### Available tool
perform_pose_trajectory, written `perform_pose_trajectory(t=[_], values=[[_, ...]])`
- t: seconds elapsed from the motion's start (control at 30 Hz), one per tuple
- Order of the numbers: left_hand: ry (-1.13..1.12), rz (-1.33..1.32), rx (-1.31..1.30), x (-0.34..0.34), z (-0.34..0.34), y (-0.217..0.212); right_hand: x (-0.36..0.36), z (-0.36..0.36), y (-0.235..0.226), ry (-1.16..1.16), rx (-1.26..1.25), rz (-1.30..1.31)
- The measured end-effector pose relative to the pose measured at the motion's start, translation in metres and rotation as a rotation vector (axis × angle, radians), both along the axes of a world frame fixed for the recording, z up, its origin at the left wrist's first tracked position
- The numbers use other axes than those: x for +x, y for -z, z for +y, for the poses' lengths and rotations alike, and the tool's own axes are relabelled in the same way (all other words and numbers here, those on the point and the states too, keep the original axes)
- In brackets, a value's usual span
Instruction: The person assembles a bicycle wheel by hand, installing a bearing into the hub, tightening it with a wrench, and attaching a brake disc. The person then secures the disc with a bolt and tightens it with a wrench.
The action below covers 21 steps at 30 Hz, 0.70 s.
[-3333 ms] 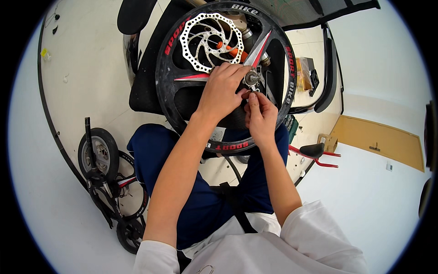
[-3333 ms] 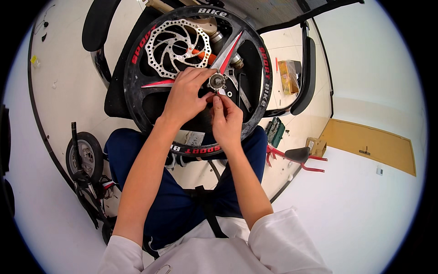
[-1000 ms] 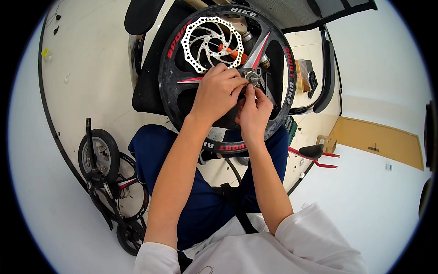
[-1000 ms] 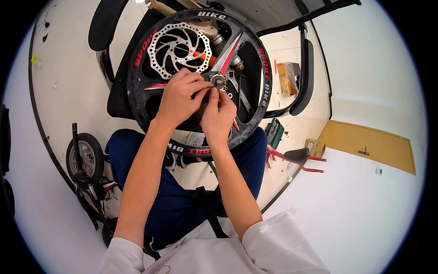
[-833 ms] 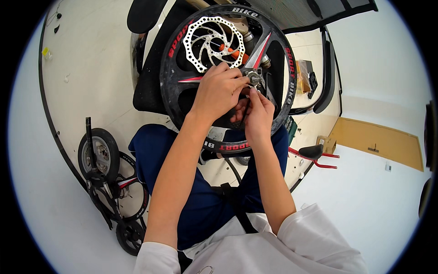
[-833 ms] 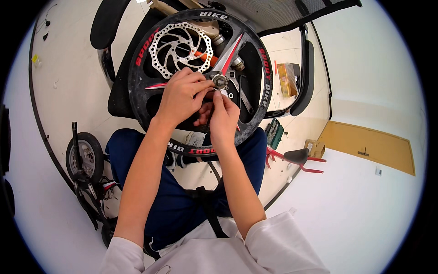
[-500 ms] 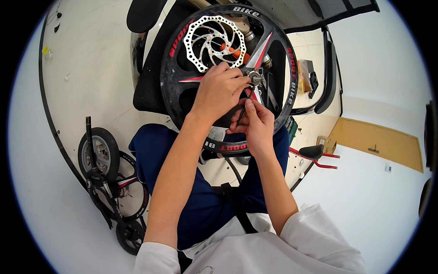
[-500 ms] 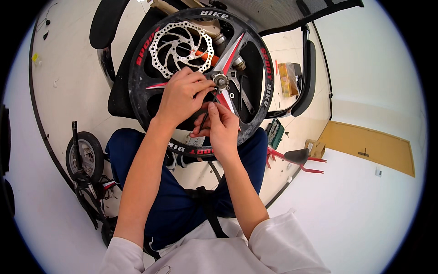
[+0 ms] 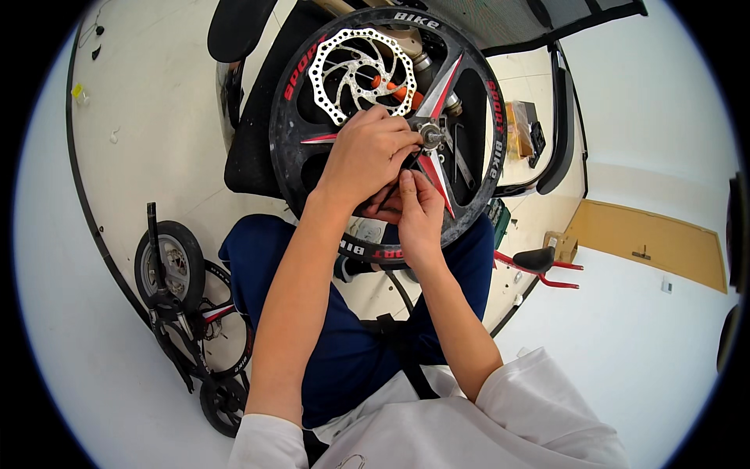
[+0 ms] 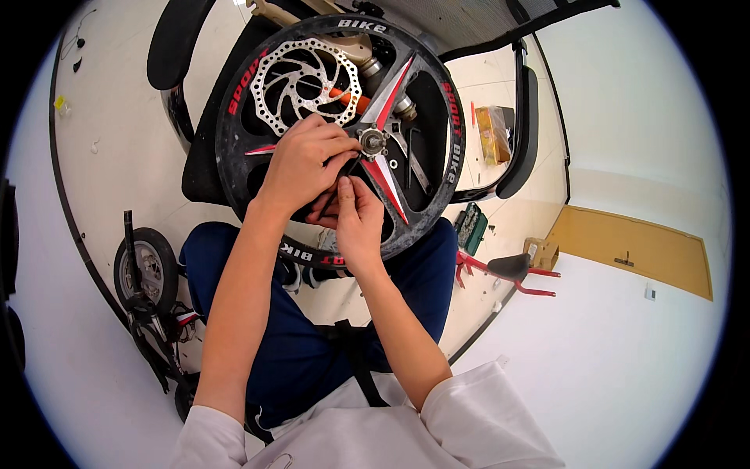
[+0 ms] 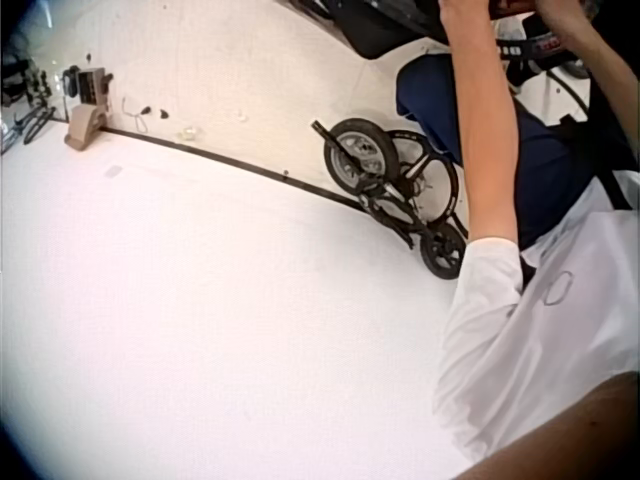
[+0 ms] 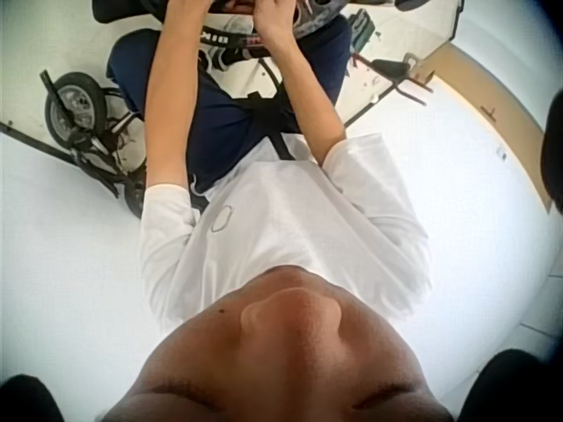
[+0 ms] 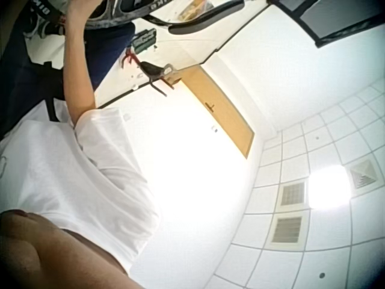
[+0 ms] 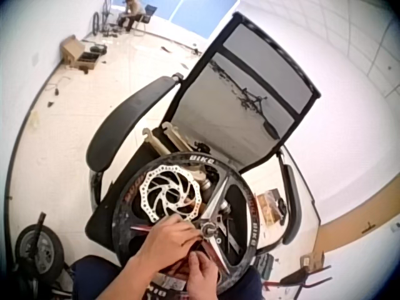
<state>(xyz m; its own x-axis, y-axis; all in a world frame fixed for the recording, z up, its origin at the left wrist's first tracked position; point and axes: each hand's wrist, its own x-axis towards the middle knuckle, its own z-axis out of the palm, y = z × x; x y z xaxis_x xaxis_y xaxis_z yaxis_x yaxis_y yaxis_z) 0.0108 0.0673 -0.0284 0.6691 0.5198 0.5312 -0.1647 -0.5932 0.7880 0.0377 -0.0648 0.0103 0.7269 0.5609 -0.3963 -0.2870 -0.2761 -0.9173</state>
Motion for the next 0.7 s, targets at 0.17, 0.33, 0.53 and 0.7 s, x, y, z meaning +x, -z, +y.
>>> perform_pose_trajectory(t=[0.17,0.33,0.53,0.7], values=[[-0.024,-0.02,0.004,0.0,0.001,0.001,0.001,0.002,-0.004,-0.004,0.007,0.054],[-0.032,0.007,-0.02,-0.001,0.002,0.004,0.009,0.001,-0.006,-0.095,-0.015,0.091],[-0.018,-0.019,-0.029,-0.001,0.001,0.002,0.012,-0.004,-0.005,-0.114,0.066,0.129],[-0.005,-0.02,-0.014,0.001,-0.002,-0.002,0.015,-0.012,-0.006,-0.107,0.068,0.127]])
